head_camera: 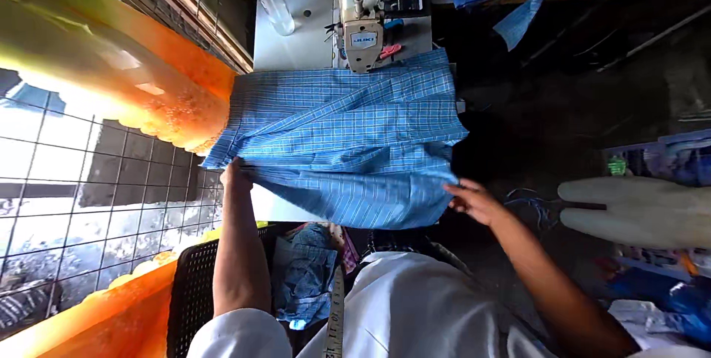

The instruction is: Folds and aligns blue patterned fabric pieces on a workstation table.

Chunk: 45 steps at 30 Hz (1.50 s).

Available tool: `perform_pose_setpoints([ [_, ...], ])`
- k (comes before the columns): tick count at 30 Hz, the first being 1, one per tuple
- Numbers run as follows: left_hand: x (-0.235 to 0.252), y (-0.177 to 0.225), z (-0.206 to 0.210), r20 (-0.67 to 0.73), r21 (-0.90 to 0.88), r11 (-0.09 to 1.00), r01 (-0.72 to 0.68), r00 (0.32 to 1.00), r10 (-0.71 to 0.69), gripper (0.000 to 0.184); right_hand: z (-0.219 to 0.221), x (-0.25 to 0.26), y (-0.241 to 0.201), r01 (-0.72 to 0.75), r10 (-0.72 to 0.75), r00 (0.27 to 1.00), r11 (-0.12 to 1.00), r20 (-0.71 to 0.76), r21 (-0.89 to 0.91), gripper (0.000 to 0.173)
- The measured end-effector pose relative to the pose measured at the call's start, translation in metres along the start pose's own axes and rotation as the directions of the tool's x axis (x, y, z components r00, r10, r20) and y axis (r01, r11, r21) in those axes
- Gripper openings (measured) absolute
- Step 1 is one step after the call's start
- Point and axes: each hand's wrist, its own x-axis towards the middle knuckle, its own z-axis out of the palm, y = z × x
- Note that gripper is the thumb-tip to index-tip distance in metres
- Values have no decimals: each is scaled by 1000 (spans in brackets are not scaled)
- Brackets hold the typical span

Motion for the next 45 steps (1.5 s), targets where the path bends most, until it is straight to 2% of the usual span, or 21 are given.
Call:
perform_pose_setpoints([
  [3,-32,17,8,3,-205,967,-149,988,153,39,-29,-30,-57,405,-410,909,911,-78,-76,8],
  [5,-51,14,7,97,-388,913,-123,980,173,36,-35,-46,-70,550,-553,824,833,-125,-66,3],
  [6,-51,4,6,113,-428,901,-72,985,132,38,-33,-40,-64,552,-557,818,830,-146,-75,4],
  [7,-47,-10,5,107,-425,905,1,993,49,40,-29,-23,-49,509,-520,837,854,-170,-104,4],
  [9,-36,-30,8,66,-373,921,111,994,-92,47,-20,24,-3,328,-363,903,928,-231,-177,24],
  [11,-37,-32,12,121,-373,924,85,992,-42,50,-21,48,30,204,-247,927,964,-283,-172,38],
  [14,-54,-38,8,148,-319,947,-44,984,96,54,-22,27,43,158,-183,932,982,-313,-104,43],
  [16,-86,-45,13,100,-194,980,36,995,-17,67,-19,14,46,126,-136,955,990,-263,-56,46],
  [19,-138,-69,38,260,-65,964,259,937,-234,72,-8,12,42,12,12,986,990,-169,139,56],
  [21,-163,-85,61,337,-97,924,370,886,-319,55,4,14,29,66,-21,982,969,-187,240,47],
  [23,-181,-90,76,396,-238,862,448,855,-336,28,8,10,12,169,-114,977,930,-180,327,38],
  [24,-186,-91,79,434,-325,815,480,841,-323,24,5,7,5,198,-146,974,918,-172,343,34],
  [26,-184,-94,79,503,-375,767,521,809,-304,32,-7,8,0,189,-149,973,951,-176,243,28],
  [29,-182,-107,84,553,-191,853,486,771,-316,73,-19,27,24,56,-90,975,985,-205,-163,43],
  [30,-186,-110,90,559,-125,874,470,761,-329,75,-20,33,33,22,-55,977,987,-204,-158,52],
  [33,-211,-121,111,552,22,888,458,735,-393,67,-18,48,39,10,15,980,992,-198,124,67],
  [36,-225,-132,126,492,19,880,475,762,-422,50,-7,48,17,49,-24,994,968,-103,246,58],
  [39,-227,-130,116,384,41,872,487,799,-464,44,3,28,-1,52,-40,997,980,-68,194,48],
  [42,-227,-122,71,433,428,834,349,731,-528,65,-3,34,41,37,-60,968,995,-244,-98,54],
  [43,-225,-113,57,489,571,795,205,692,-530,68,-9,37,51,59,-107,946,985,-305,-163,57],
  [45,-216,-92,35,565,718,661,-220,738,-369,57,-19,36,59,131,-183,914,978,-362,-164,61],
])
